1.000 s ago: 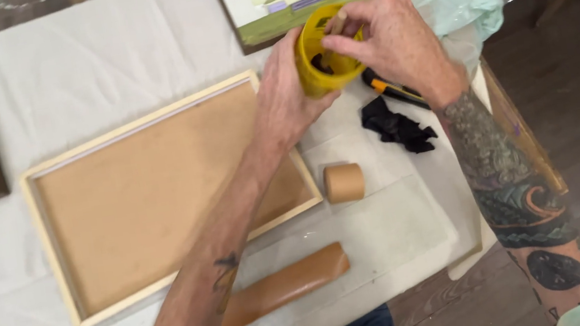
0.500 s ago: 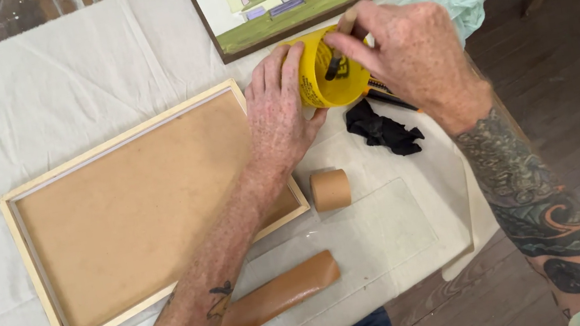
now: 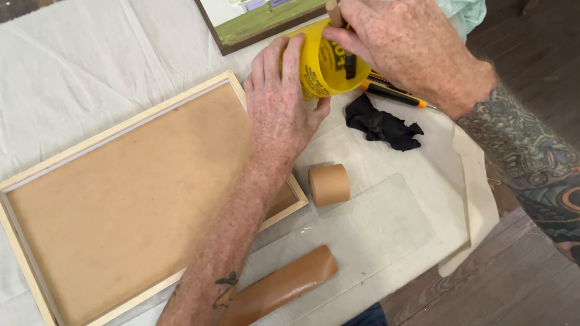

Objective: Applying finishing tape and using a foam brush on the back of a wooden picture frame

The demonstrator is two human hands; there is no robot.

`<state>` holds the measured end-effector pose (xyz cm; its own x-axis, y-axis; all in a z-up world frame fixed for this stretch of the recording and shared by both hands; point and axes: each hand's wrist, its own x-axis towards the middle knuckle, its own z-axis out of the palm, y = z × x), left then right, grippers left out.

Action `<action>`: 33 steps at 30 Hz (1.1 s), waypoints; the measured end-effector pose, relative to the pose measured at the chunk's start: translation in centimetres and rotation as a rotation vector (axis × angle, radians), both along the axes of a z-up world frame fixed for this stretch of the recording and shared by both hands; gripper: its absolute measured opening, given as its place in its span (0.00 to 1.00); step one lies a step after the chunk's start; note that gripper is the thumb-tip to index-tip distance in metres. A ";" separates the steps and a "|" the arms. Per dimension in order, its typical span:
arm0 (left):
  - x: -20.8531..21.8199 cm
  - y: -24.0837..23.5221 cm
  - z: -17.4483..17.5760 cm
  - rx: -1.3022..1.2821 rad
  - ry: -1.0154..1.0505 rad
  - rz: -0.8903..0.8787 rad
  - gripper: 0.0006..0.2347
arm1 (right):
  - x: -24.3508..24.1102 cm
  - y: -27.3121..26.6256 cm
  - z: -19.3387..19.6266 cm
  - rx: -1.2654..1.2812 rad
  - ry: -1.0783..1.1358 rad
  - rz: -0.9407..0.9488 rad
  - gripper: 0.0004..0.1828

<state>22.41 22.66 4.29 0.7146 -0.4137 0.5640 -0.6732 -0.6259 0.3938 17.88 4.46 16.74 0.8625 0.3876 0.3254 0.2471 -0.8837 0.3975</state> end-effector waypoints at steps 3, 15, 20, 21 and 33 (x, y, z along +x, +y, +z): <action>0.1 -0.2 -0.3 0.004 -0.006 -0.011 0.47 | 0.4 0.5 0.0 0.068 0.062 0.028 0.15; 0.4 1.7 -2.8 -0.227 0.272 0.003 0.61 | -6.3 0.1 2.6 1.510 -0.191 0.110 0.22; -5.7 6.6 3.2 -0.148 0.177 -0.187 0.44 | -14.3 -1.0 0.9 1.737 -0.386 -0.017 0.20; -7.4 7.8 4.4 -0.134 0.125 -0.380 0.31 | -16.2 -1.0 0.5 1.773 -0.425 -0.086 0.19; -7.5 -2.6 2.9 0.879 -0.125 -0.261 0.25 | -25.0 1.9 -3.0 2.079 -0.452 -0.353 0.22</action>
<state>14.92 20.05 7.20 0.4938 -0.8688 0.0381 -0.8403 -0.4880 -0.2361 -7.12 6.40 13.78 0.5627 -0.8200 0.1049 0.2099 0.0191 -0.9775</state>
